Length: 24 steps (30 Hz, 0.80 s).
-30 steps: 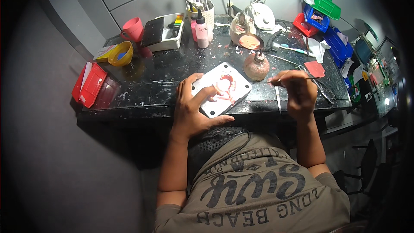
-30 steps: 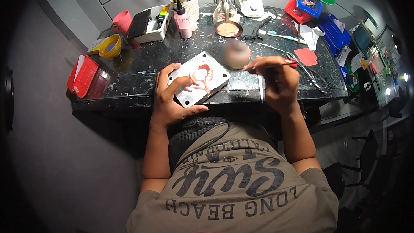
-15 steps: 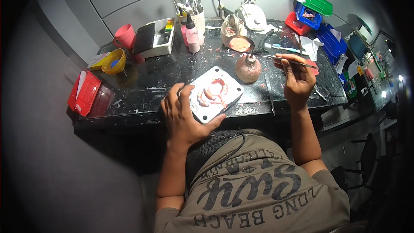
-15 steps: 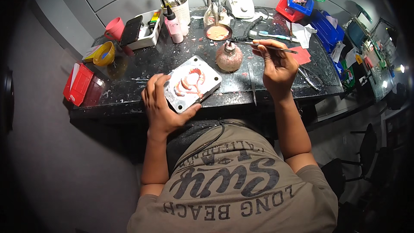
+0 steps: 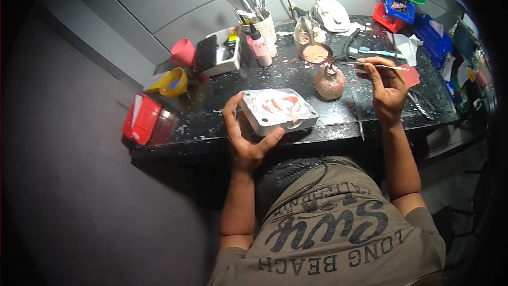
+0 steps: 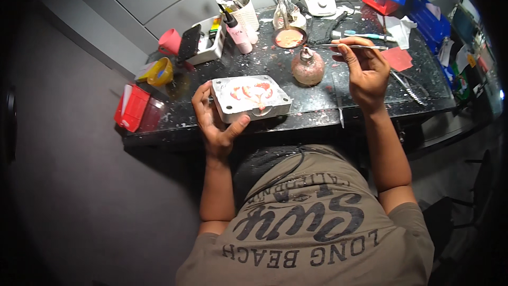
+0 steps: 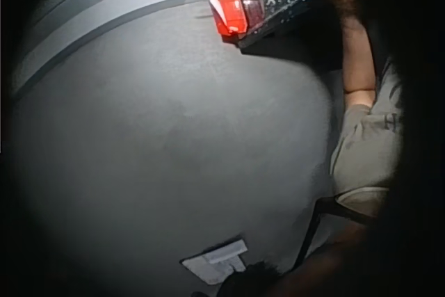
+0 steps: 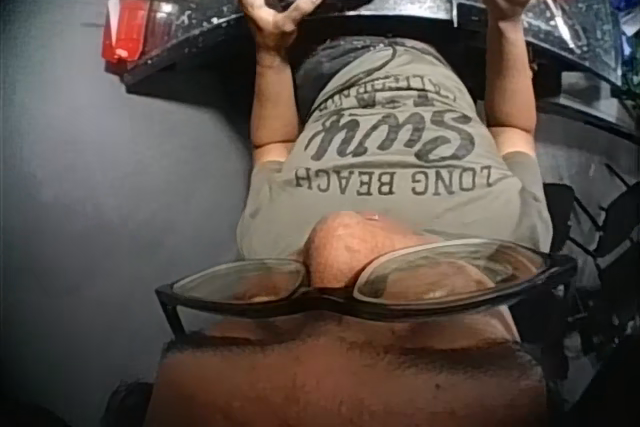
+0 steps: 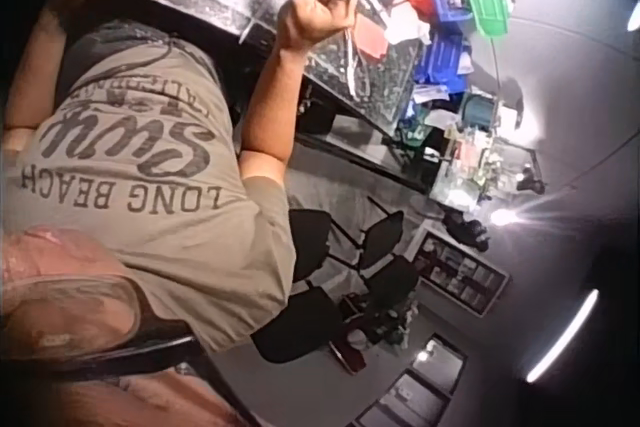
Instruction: The person shapes dental wax in a mold by repeatedly heating a metal sculpting tool over an alcohol burner flame and carving the wax.
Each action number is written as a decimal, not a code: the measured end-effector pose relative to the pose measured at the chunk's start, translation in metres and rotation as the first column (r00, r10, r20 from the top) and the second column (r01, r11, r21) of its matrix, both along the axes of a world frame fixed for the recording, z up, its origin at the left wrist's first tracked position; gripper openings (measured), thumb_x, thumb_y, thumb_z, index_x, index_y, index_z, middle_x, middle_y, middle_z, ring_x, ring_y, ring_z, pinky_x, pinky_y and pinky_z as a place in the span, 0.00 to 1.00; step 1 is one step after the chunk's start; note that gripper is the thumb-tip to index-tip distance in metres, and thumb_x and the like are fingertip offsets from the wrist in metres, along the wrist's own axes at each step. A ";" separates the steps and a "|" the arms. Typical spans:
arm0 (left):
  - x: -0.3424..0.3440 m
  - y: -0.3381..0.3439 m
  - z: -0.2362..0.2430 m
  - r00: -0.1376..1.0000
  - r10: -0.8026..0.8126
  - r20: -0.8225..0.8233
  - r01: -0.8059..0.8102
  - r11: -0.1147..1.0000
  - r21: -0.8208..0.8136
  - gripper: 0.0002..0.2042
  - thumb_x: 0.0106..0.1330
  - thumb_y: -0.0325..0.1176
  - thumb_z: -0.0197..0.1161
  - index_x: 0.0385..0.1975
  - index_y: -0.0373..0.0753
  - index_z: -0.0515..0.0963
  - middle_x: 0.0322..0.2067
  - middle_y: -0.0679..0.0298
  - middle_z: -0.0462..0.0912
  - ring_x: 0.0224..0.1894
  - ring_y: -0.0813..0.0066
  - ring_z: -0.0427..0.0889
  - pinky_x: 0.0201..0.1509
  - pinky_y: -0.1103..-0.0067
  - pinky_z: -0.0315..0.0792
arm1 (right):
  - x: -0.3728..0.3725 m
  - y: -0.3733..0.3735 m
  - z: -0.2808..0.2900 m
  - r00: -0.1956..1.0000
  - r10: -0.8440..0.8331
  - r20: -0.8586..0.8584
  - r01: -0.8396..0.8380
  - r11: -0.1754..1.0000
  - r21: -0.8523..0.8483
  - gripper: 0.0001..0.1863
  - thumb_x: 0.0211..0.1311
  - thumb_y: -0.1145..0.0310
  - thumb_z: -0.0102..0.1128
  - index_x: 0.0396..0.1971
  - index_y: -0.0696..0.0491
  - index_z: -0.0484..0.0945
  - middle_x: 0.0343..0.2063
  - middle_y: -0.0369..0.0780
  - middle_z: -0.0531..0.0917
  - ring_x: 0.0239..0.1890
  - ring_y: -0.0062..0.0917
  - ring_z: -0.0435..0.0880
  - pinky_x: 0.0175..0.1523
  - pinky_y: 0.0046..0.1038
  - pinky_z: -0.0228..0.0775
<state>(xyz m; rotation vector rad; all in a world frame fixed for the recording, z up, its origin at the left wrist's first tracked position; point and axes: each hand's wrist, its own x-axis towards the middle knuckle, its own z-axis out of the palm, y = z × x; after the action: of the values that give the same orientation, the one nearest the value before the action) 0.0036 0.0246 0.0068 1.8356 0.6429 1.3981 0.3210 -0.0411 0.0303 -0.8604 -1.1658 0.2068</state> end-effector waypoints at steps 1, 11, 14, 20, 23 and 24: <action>0.003 0.007 0.006 0.987 -0.055 0.151 0.063 0.997 -0.048 0.47 0.52 0.40 0.82 0.70 0.36 0.60 0.59 0.51 0.75 0.62 0.60 0.76 0.70 0.66 0.69 | 0.000 -0.001 0.001 1.000 0.002 0.001 -0.002 1.000 -0.007 0.07 0.76 0.78 0.60 0.49 0.62 0.81 0.45 0.44 0.89 0.48 0.27 0.90 0.52 0.29 0.87; 0.021 0.070 0.013 0.309 -0.336 0.890 0.915 0.362 -0.181 0.50 0.72 0.72 0.49 0.78 0.30 0.56 0.72 0.32 0.62 0.67 0.30 0.73 0.63 0.34 0.71 | 0.000 -0.007 -0.009 0.997 0.043 -0.067 -0.047 0.998 -0.051 0.08 0.75 0.78 0.63 0.48 0.62 0.84 0.45 0.43 0.89 0.46 0.25 0.90 0.47 0.25 0.85; 0.024 0.068 -0.001 0.333 -0.337 0.881 0.904 0.378 -0.197 0.48 0.72 0.71 0.49 0.77 0.33 0.58 0.73 0.30 0.60 0.66 0.28 0.73 0.62 0.36 0.74 | -0.003 -0.006 -0.009 0.996 0.054 -0.071 -0.058 0.997 -0.053 0.07 0.75 0.78 0.63 0.48 0.61 0.84 0.45 0.42 0.89 0.45 0.25 0.90 0.46 0.25 0.85; 0.023 0.061 -0.005 0.309 -0.233 0.922 0.935 0.250 -0.250 0.43 0.72 0.69 0.51 0.76 0.39 0.64 0.72 0.25 0.58 0.64 0.22 0.74 0.59 0.34 0.75 | -0.006 -0.001 -0.007 0.997 0.053 -0.055 -0.053 0.999 -0.004 0.07 0.74 0.77 0.63 0.47 0.61 0.84 0.46 0.41 0.89 0.48 0.23 0.88 0.48 0.25 0.85; 0.024 0.053 -0.002 0.338 -0.177 0.924 0.932 0.198 -0.303 0.43 0.72 0.69 0.51 0.75 0.37 0.64 0.70 0.21 0.60 0.59 0.18 0.76 0.54 0.34 0.77 | -0.004 -0.001 -0.010 0.998 0.052 -0.040 -0.052 0.998 -0.020 0.07 0.74 0.77 0.64 0.48 0.60 0.84 0.46 0.41 0.89 0.48 0.22 0.88 0.53 0.24 0.82; 0.024 0.052 -0.002 0.333 -0.175 0.927 0.934 0.197 -0.298 0.43 0.72 0.69 0.51 0.75 0.37 0.64 0.70 0.21 0.60 0.59 0.18 0.76 0.54 0.34 0.77 | -0.003 -0.001 -0.010 0.998 0.048 -0.028 -0.049 0.998 -0.030 0.08 0.74 0.77 0.64 0.49 0.60 0.84 0.45 0.41 0.89 0.48 0.22 0.88 0.54 0.24 0.81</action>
<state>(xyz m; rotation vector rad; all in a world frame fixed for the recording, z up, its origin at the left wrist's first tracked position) 0.0275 0.0768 0.0045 0.3868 -0.0394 0.7701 0.3183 -0.0426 0.0203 -0.8547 -1.1617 0.2761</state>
